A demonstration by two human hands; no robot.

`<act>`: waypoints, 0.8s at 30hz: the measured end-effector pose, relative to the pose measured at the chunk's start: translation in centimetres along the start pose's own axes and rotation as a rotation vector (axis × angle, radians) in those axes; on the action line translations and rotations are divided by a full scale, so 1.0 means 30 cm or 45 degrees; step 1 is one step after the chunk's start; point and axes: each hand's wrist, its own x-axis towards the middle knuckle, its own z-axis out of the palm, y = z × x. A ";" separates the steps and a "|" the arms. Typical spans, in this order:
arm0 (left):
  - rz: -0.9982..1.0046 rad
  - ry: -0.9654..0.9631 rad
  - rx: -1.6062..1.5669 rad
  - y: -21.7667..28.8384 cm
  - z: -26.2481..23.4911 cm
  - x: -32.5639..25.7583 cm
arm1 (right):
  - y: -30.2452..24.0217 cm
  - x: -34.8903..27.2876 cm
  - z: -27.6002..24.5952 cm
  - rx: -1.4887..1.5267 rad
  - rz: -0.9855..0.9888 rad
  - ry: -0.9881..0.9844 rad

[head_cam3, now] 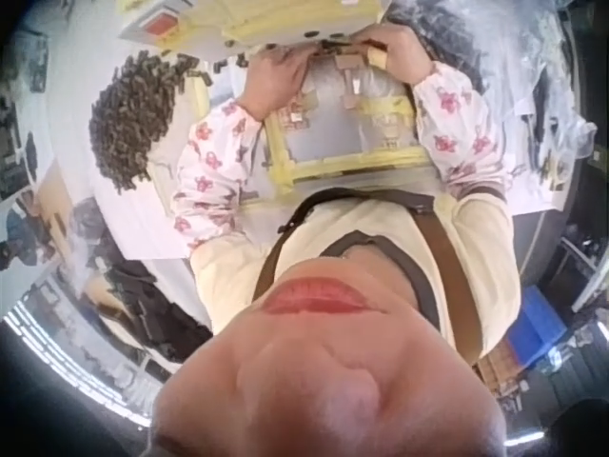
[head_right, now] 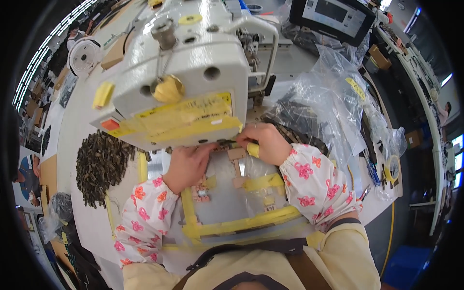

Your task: Operating an industrial machine to process small hardware parts in a leather goods workshop.

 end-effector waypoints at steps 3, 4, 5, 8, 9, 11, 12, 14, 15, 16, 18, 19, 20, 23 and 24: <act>-0.023 0.001 -0.010 0.006 -0.015 0.005 | -0.002 -0.004 0.003 0.046 0.006 0.040; 0.025 0.081 0.009 -0.002 -0.013 0.017 | 0.005 0.004 -0.004 0.015 -0.021 0.045; 0.006 0.066 -0.012 -0.005 -0.016 0.017 | 0.009 0.008 -0.003 -0.008 -0.051 0.056; 0.049 0.020 0.061 -0.010 -0.015 0.019 | 0.032 0.008 0.006 0.002 -0.068 0.005; 0.045 0.010 0.071 -0.010 -0.012 0.019 | 0.037 0.008 0.006 -0.017 -0.080 -0.005; 0.002 -0.023 0.091 -0.013 -0.007 0.007 | 0.036 0.009 0.002 -0.021 -0.079 -0.027; -0.005 -0.029 0.087 -0.013 -0.008 0.005 | 0.038 0.011 0.002 -0.032 -0.087 -0.044; 0.014 -0.010 0.061 -0.009 -0.005 0.011 | 0.053 0.005 0.000 -0.032 -0.063 -0.049; 0.011 -0.014 0.053 -0.008 -0.003 0.011 | 0.053 0.004 0.003 -0.042 -0.063 -0.041; 0.014 -0.006 0.048 -0.007 -0.004 0.011 | 0.052 0.005 0.005 -0.051 -0.066 -0.032; 0.014 -0.002 0.039 -0.006 -0.005 0.009 | 0.050 0.011 0.007 -0.059 -0.068 -0.027; 0.004 -0.022 0.048 -0.009 -0.005 0.007 | 0.049 0.014 0.010 -0.069 -0.077 -0.019; -0.006 -0.042 0.058 -0.010 -0.006 0.005 | 0.047 0.016 0.012 -0.067 -0.070 -0.020; -0.029 -0.064 0.062 -0.007 -0.010 0.008 | 0.046 0.018 0.015 -0.062 -0.082 0.004; -0.028 -0.068 0.056 -0.004 -0.009 0.011 | 0.047 0.019 0.015 -0.070 -0.086 0.006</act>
